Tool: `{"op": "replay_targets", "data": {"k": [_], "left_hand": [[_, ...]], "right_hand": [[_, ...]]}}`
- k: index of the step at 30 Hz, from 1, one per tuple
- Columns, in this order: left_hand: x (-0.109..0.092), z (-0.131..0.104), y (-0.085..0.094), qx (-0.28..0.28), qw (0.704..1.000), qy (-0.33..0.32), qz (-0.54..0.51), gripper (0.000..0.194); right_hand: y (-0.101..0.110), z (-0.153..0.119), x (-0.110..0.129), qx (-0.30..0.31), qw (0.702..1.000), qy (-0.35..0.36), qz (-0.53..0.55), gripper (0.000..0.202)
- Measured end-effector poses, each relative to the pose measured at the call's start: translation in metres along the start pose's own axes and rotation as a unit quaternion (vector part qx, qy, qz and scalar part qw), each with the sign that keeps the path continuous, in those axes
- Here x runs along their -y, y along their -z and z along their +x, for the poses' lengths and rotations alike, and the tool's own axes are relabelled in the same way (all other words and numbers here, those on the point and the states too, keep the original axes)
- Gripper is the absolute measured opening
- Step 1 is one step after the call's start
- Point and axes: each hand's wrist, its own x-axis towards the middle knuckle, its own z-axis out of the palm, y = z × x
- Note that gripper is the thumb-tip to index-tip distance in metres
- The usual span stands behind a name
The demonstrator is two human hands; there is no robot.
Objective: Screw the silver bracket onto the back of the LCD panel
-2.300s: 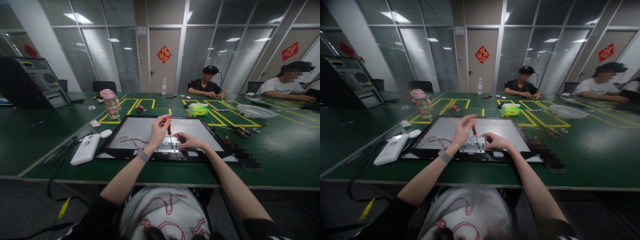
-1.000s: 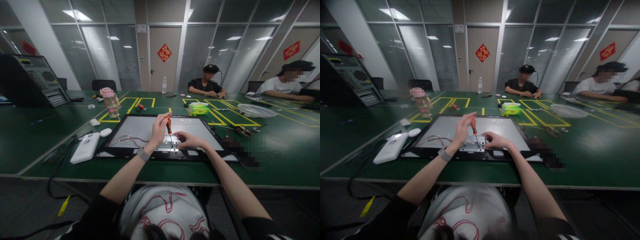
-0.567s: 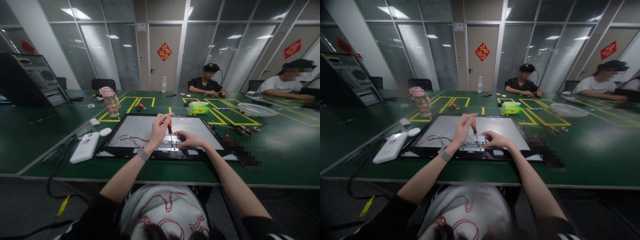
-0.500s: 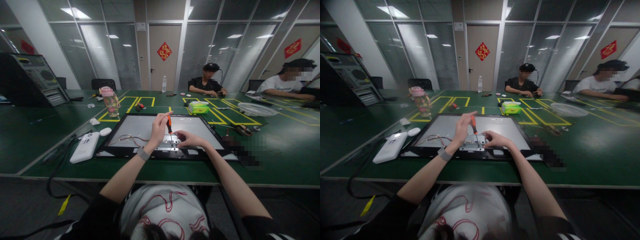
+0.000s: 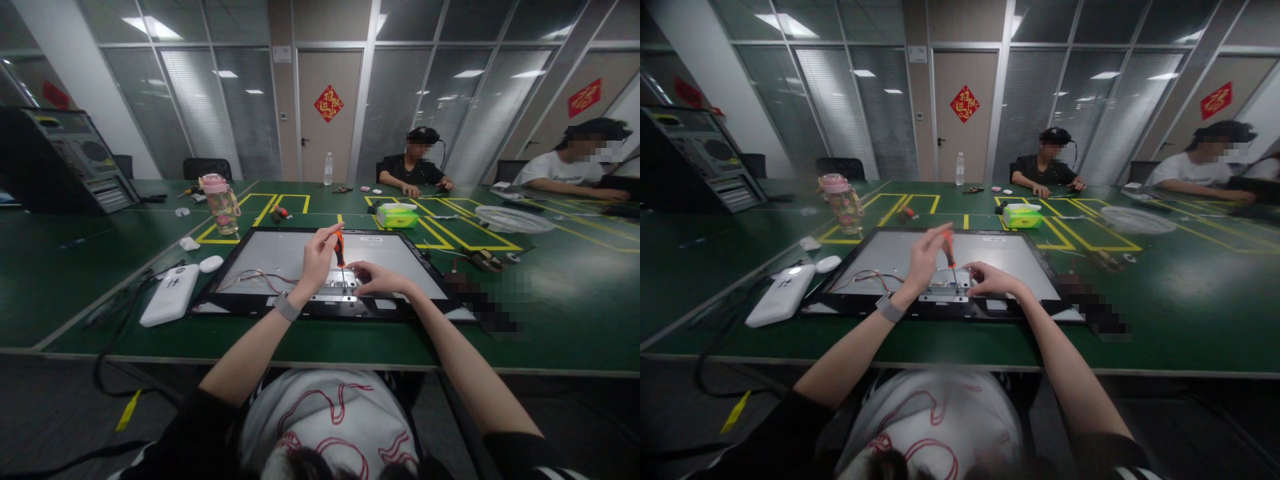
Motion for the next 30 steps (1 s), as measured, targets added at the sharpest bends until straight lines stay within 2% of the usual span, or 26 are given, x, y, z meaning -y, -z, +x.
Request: {"op": "replay_targets", "data": {"k": [7,15,19,22,26,30], "left_hand": [[-0.001,-0.001,-0.001,-0.009,1.0,0.01,0.003,0.022],[0.003,-0.001,-0.002,0.013,0.999,0.031,-0.037,0.031],[0.0,-0.001,-0.002,-0.002,1.0,0.021,0.002,0.025],[0.003,0.0,-0.001,0.011,1.0,0.017,0.011,0.028],[0.01,0.001,-0.001,0.038,0.998,0.033,-0.042,0.037],[0.008,0.0,-0.003,0.028,0.997,0.046,-0.059,0.034]], "right_hand": [[0.0,0.0,0.0,0.005,1.0,0.002,0.004,0.077],[0.0,0.0,0.0,0.006,1.0,0.0,0.008,0.079],[0.0,0.0,0.0,0.005,1.0,0.004,0.009,0.078],[0.0,0.0,0.0,0.005,1.0,0.005,0.011,0.077],[0.0,0.0,0.0,0.008,1.0,0.001,0.017,0.08],[0.0,0.001,-0.001,0.005,1.0,0.0,0.011,0.08]]}}
